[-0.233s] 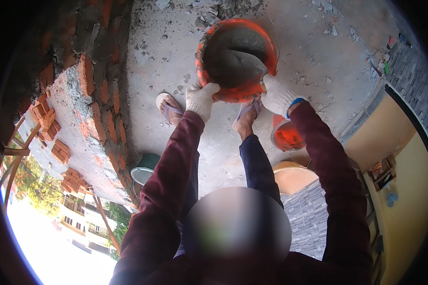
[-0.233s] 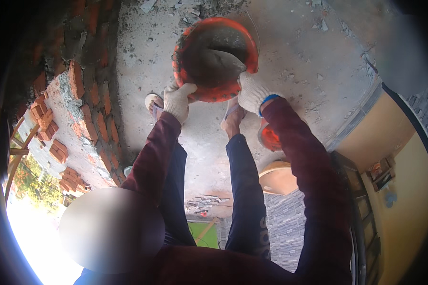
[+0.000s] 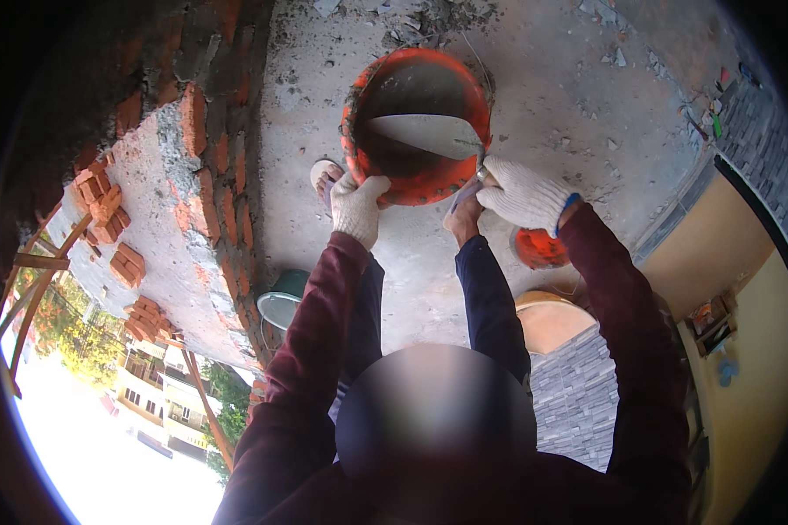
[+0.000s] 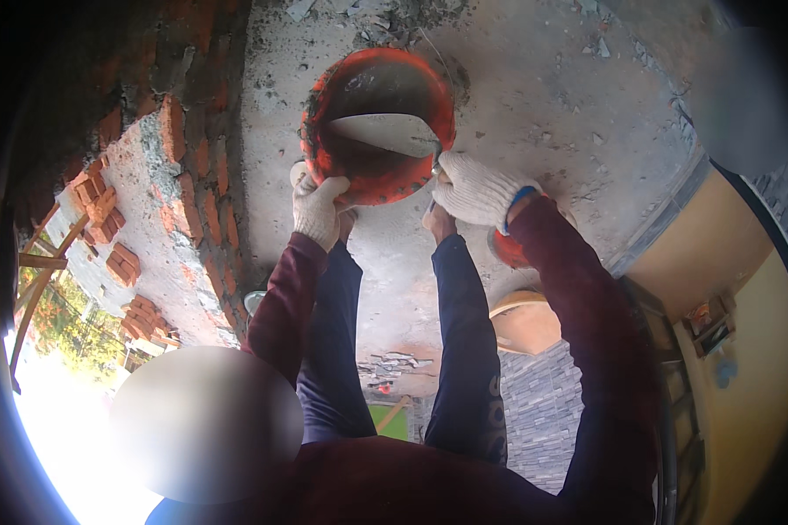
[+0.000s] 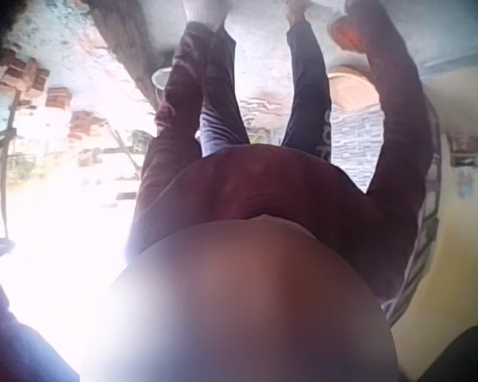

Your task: The person scoops cement from a red bucket with a trowel and applies it to a brick wall. The person repeatedly scoops and spreads the cement along the wall surface. The person then walks indoors and removes gloves.

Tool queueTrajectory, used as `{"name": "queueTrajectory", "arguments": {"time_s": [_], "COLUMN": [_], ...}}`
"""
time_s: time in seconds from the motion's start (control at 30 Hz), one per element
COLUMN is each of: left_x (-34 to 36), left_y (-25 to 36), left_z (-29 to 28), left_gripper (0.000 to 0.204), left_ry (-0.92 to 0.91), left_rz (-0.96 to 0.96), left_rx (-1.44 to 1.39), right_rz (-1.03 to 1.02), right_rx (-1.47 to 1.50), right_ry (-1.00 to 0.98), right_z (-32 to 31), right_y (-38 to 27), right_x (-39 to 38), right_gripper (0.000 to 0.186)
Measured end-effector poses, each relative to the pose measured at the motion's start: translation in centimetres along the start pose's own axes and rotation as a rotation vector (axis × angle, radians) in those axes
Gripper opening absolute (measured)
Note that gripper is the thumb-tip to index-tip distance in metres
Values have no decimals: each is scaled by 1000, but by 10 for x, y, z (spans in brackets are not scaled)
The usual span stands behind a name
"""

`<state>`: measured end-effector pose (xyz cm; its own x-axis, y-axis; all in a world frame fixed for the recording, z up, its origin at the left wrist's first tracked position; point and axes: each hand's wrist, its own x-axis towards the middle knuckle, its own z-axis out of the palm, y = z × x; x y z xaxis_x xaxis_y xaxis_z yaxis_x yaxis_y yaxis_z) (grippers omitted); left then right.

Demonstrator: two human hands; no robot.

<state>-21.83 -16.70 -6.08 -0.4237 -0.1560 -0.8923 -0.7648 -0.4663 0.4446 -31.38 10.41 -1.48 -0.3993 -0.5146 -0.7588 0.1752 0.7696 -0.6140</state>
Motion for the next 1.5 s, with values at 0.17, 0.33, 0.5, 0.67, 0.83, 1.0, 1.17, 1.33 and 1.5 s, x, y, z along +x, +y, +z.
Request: {"name": "queueTrajectory", "arguments": {"time_s": [0.17,0.33,0.5,0.67,0.83,1.0,1.17,1.33,1.5], "left_x": [-93,-220,-345,-426,-462,-462,-442,-424,-405], "left_y": [59,123,192,226,234,236,238,237,251], "left_z": [-21,-34,-30,-26,-38,-66,-83,-96,-84], "left_gripper": [20,20,16,11,13,13,13,18,14], "left_ry": [34,17,8,-42,-79,-72,-99,-87,-73], "left_rz": [44,134,204,304,375,360,336,345,344], "left_rx": [97,231,260,266,292,240,211,155,46], "right_rz": [35,-4,-27,160,52,-25,6,11,-129], "right_rx": [-301,-534,-639,-150,209,429,670,866,1120], "right_ry": [97,271,315,-206,-213,-86,38,-1,-114], "right_z": [-21,-67,-81,-99,-77,-27,25,48,36], "right_y": [-61,-175,-239,-298,-307,-323,-329,-343,-345], "right_x": [-8,-130,-205,-260,-311,-379,-386,-366,-351], "right_gripper": [32,27,27,20,21,25,27,21,24]}}
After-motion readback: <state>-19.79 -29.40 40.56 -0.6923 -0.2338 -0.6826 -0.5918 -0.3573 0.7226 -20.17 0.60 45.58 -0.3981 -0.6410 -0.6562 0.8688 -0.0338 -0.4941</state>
